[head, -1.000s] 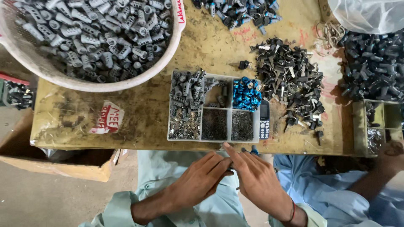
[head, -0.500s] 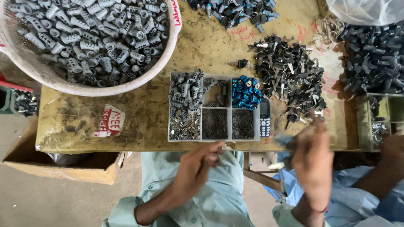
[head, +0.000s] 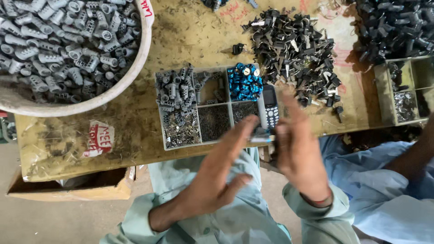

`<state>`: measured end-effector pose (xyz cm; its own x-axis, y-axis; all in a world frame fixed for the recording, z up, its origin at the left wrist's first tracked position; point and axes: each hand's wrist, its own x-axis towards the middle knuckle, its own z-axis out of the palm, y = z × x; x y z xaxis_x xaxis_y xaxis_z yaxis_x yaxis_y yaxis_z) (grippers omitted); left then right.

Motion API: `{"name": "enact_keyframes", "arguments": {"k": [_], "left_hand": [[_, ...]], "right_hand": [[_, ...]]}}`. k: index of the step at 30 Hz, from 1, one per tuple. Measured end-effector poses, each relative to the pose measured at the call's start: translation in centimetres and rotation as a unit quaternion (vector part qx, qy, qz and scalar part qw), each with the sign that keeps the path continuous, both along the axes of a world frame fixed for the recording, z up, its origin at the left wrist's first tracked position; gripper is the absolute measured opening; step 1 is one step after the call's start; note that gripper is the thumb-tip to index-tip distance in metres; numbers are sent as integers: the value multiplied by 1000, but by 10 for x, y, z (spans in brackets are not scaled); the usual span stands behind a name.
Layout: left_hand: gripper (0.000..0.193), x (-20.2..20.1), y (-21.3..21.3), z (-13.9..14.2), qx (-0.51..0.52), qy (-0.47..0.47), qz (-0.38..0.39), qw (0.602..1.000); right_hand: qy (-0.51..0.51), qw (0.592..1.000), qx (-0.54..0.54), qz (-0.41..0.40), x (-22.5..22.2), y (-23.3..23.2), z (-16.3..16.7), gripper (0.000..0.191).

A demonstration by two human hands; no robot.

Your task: The person sits at a workbench and assembles small electrical plug components by hand. They pick parts from a compartment tray, fit the pieces together between their fingers, and place finished assemblies onto the table or into the tray compartments, repeating the cycle.

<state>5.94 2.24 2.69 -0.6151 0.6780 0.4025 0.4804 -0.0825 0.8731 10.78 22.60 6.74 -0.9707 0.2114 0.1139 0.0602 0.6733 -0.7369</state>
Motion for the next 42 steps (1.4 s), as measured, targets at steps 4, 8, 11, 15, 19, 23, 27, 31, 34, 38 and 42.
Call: {"name": "enact_keyframes", "arguments": {"k": [4, 8, 11, 15, 19, 23, 27, 31, 34, 38, 42], "left_hand": [[93, 7, 7, -2, 25, -38, -13, 999], [88, 8, 4, -11, 58, -83, -19, 995], [88, 5, -13, -14, 111, -155, 0, 982], [85, -6, -46, -24, 116, -182, 97, 972], [46, -15, -74, -38, -115, -107, 247, 956], [18, -24, -73, -53, -353, 11, 293, 889], [15, -34, -68, -61, -415, 57, 266, 868], [38, -33, -79, -56, -275, 214, 290, 892], [31, -36, -82, -52, -268, 183, 252, 912], [15, -37, -73, -50, -315, 37, 241, 917], [16, -34, -68, -55, -260, -7, 276, 925]], "right_hand": [[57, 996, 64, -5, 7, -14, -15, 53], [24, 998, 57, -13, 5, -7, -9, 51], [17, 993, 54, -102, -2, 18, 4, 50], [93, 971, 161, -150, -27, 50, -8, 51], [213, 848, 486, -20, -50, 56, -24, 39], [38, 990, 98, 92, -63, 21, -26, 18], [-27, 917, 239, 317, -83, -28, -64, 17], [-10, 900, 272, 341, -84, -20, -93, 29], [-20, 894, 275, 352, -80, -13, -101, 34], [51, 899, 291, 323, -79, -21, -97, 35], [-72, 902, 285, 317, -82, -29, -88, 20]]}}
